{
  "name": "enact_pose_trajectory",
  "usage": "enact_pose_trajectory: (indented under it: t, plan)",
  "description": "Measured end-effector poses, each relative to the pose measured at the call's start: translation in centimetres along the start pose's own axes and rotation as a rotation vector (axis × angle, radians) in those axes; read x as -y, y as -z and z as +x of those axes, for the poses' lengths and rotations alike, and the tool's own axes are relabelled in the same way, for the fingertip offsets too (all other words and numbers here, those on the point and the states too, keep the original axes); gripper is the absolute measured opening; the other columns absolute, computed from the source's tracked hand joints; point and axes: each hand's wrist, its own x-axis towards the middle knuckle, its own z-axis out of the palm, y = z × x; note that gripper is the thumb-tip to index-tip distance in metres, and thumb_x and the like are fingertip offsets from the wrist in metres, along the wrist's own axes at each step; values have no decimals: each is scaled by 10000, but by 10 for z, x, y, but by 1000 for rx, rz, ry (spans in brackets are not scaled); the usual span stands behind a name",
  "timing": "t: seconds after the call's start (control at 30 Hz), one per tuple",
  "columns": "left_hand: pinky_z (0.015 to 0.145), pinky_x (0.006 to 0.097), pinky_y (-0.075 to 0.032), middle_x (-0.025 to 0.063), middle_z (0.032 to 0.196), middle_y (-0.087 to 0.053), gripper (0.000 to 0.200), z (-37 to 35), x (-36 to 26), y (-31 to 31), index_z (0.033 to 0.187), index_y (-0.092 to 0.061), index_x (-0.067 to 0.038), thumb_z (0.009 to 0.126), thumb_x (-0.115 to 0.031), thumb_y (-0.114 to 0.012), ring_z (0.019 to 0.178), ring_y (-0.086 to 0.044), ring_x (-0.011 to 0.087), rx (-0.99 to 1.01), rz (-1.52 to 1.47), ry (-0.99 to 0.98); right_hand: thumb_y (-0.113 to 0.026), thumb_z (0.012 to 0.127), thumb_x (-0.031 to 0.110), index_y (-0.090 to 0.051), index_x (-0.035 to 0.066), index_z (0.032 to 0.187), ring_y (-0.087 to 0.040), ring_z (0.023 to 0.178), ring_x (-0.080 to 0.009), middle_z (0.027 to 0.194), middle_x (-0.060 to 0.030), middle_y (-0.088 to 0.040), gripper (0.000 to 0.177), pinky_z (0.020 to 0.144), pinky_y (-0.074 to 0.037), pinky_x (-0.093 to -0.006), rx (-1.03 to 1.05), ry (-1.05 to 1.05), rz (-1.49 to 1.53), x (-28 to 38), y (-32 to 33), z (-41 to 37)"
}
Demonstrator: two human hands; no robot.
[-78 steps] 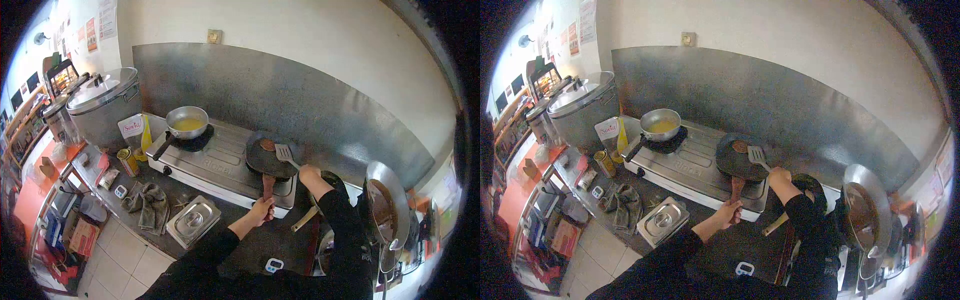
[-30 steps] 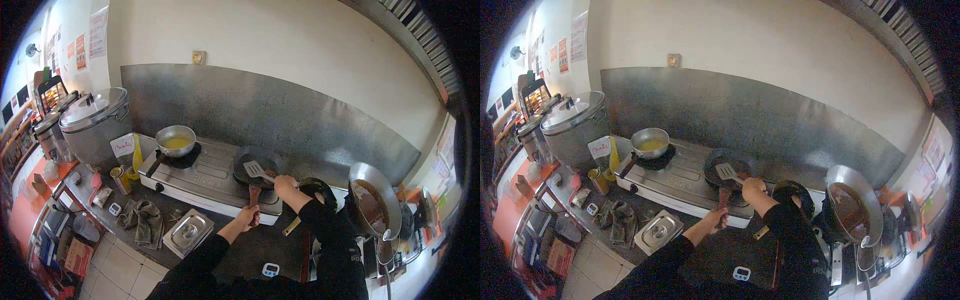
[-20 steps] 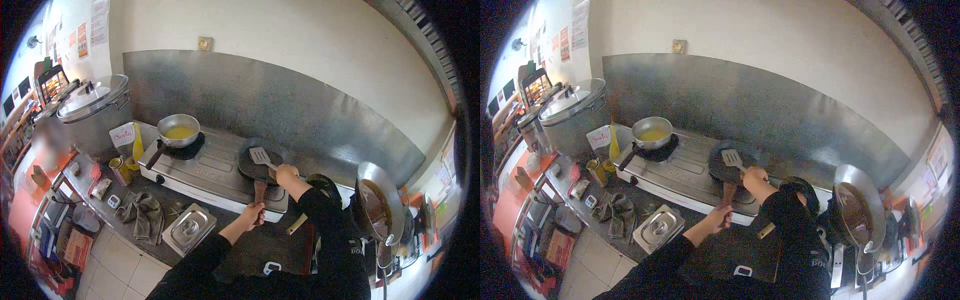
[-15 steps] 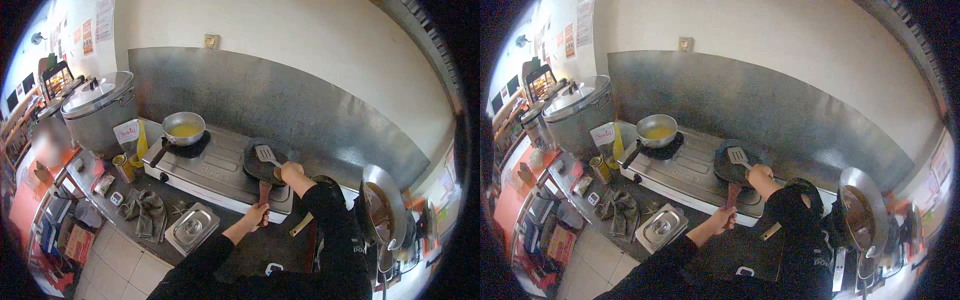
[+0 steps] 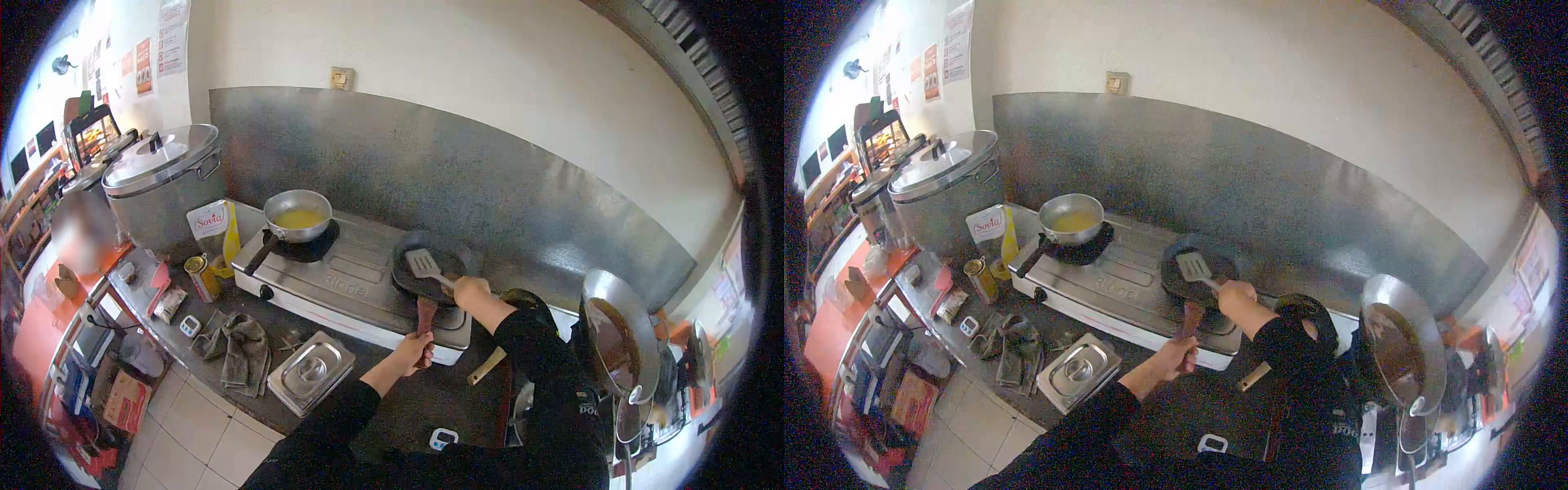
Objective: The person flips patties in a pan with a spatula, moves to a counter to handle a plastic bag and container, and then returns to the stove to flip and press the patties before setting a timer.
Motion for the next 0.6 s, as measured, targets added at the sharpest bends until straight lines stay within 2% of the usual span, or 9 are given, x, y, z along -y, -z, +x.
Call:
enact_pose_trajectory:
  t: [0.1, 0.23, 0.27, 0.37, 0.4, 0.47, 0.6]
  plan:
    - [385, 245, -341, 15, 606, -399, 160, 0, -1, -1, 741, -412, -89, 829, -208, -473, 461, -396, 94, -16, 9, 10, -580, 671, 83, -618, 40, 880, -600, 796, -236, 881, -113, -609, 217, 602, -489, -372, 267, -49, -29, 8, 38, -38]
    - [386, 235, -329, 11, 585, -391, 169, 10, 2, 7, 730, -411, -95, 832, -217, -467, 454, -384, 94, 30, -40, 47, -585, 665, 87, -621, 37, 881, -601, 787, -240, 871, -105, -612, 225, 566, -496, -381, 189, -51, -48, 5, 23, -51]
    - [385, 232, -325, 10, 588, -397, 171, 10, 1, 6, 723, -409, -97, 831, -216, -470, 454, -387, 94, 9, -63, 77, -552, 703, 106, -584, 32, 949, -594, 794, -259, 904, -111, -600, 260, 605, -495, -387, 212, -82, -59, 2, 14, -46]
    - [389, 231, -325, 13, 594, -406, 166, 18, 3, 13, 719, -410, -97, 827, -205, -472, 455, -391, 98, 75, -54, 32, -487, 753, 128, -520, 42, 1028, -578, 819, -276, 936, -125, -578, 290, 640, -479, -403, 46, 61, 6, -20, 1, -38]
    - [396, 238, -331, 17, 595, -411, 166, 22, 3, 18, 715, -416, -96, 827, -204, -473, 458, -395, 104, 130, -15, 44, -467, 764, 133, -497, 43, 1040, -571, 830, -281, 939, -130, -572, 291, 653, -470, -408, 5, 44, 45, -27, 8, -45]
    - [403, 244, -337, 20, 600, -415, 169, 14, -1, 10, 713, -419, -94, 827, -206, -474, 463, -396, 106, 90, -58, 63, -428, 787, 141, -452, 45, 1065, -558, 850, -289, 946, -138, -559, 295, 677, -453, -419, -83, 22, 132, -36, 31, -61]
    - [412, 255, -341, 21, 609, -412, 174, 13, -1, 10, 714, -419, -91, 828, -211, -475, 472, -396, 108, 72, -43, 54, -422, 786, 136, -419, 40, 1063, -548, 881, -303, 957, -149, -558, 292, 703, -436, -419, -11, -125, 172, -50, 53, -81]
